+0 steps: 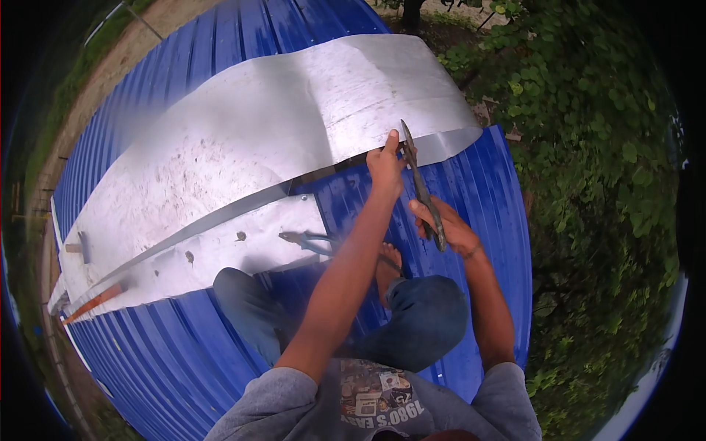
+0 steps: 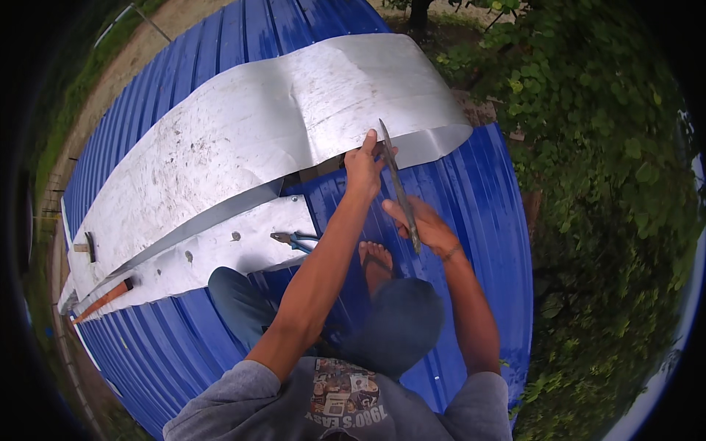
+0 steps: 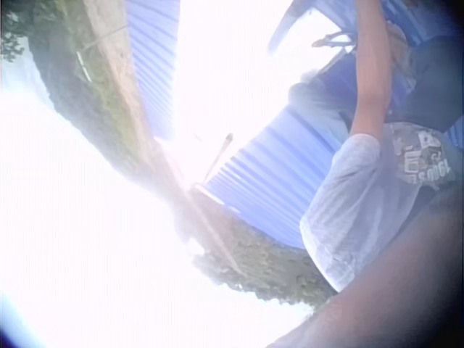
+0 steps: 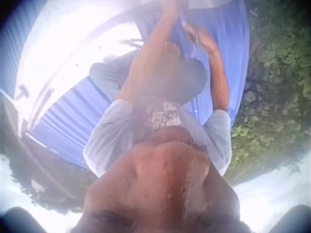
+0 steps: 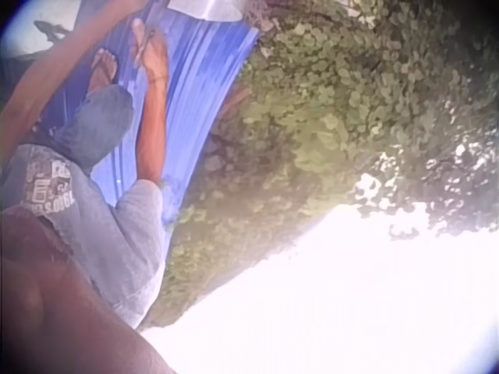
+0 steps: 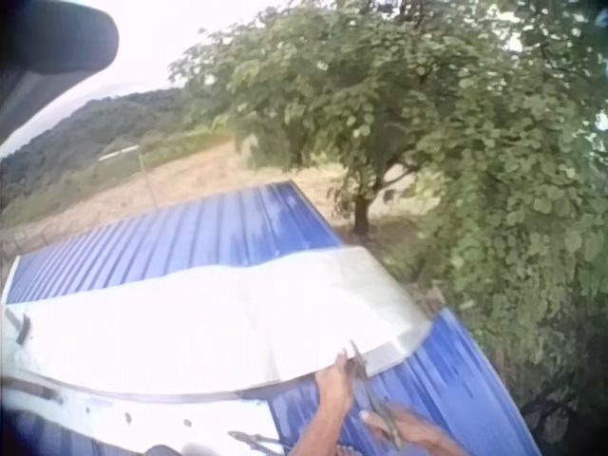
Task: The person trims a metal ridge cap with shears and positions it on a corrugated blue roof.
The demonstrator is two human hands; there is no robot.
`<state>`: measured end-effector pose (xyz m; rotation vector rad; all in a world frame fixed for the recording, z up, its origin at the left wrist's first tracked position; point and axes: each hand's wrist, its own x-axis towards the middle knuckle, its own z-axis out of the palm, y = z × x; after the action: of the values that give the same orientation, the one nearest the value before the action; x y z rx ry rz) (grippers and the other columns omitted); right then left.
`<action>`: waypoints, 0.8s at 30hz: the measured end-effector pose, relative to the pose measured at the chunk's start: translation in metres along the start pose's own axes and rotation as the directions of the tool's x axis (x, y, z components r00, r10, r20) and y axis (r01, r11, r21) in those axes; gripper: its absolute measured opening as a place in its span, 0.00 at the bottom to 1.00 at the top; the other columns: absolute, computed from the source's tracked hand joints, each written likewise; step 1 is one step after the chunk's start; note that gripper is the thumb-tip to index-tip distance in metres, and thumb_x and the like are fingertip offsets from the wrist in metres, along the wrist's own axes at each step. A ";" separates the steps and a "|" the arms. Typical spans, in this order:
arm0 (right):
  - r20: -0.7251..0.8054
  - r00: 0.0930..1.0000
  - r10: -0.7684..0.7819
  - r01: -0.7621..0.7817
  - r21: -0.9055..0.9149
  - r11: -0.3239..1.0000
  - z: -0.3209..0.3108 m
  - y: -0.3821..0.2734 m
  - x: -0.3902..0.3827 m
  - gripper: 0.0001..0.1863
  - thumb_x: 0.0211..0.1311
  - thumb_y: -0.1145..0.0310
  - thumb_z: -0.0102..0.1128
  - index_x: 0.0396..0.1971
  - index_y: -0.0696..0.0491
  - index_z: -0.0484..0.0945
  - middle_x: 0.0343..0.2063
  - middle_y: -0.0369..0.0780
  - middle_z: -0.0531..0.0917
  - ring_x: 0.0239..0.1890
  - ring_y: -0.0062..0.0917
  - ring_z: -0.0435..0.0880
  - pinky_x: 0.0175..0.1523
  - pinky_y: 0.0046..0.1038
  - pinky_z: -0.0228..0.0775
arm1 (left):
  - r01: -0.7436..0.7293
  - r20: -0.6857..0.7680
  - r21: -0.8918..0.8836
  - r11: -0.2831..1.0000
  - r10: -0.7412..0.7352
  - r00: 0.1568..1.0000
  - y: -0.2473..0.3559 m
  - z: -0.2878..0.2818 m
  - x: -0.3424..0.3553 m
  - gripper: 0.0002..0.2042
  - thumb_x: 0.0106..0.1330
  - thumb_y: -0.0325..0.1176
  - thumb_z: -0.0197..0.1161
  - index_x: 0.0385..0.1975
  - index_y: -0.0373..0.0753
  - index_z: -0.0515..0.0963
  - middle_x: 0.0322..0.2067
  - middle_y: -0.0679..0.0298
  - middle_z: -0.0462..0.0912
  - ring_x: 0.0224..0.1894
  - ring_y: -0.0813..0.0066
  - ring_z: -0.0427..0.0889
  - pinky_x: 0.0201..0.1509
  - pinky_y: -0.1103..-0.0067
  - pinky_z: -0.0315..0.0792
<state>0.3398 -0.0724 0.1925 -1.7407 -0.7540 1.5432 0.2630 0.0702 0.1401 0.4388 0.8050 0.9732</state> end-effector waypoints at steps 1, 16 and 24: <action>0.003 1.000 0.002 -0.002 -0.002 1.000 0.000 0.001 0.001 0.36 0.56 0.36 0.62 0.38 0.61 0.73 0.24 0.36 0.73 0.22 0.17 0.74 0.25 0.20 0.69 | -0.006 -0.011 0.003 1.000 0.006 1.000 -0.001 -0.001 0.001 0.22 0.68 0.40 0.62 0.44 0.22 0.71 0.36 0.48 0.79 0.38 0.56 0.82 0.45 0.65 0.80; -0.168 0.982 -0.083 0.069 -0.087 0.994 0.010 0.016 0.008 0.14 0.62 0.60 0.63 0.34 0.57 0.75 0.14 0.34 0.73 0.12 0.17 0.72 0.15 0.22 0.64 | 0.006 -0.133 0.057 0.998 0.001 0.991 -0.004 0.001 0.005 0.20 0.65 0.41 0.66 0.42 0.28 0.74 0.39 0.55 0.77 0.39 0.65 0.78 0.49 0.63 0.74; 0.006 1.000 -0.018 0.017 0.086 0.996 0.002 0.012 -0.001 0.36 0.62 0.36 0.55 0.46 0.60 0.73 0.20 0.35 0.73 0.20 0.19 0.76 0.24 0.24 0.69 | 0.031 -0.190 0.113 0.993 -0.009 0.982 -0.002 0.000 -0.003 0.21 0.63 0.42 0.68 0.40 0.27 0.75 0.40 0.56 0.77 0.44 0.66 0.75 0.52 0.62 0.71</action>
<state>0.3379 -0.0808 0.1833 -1.6633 -0.6941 1.5475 0.2629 0.0671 0.1398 0.4411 1.0397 0.9624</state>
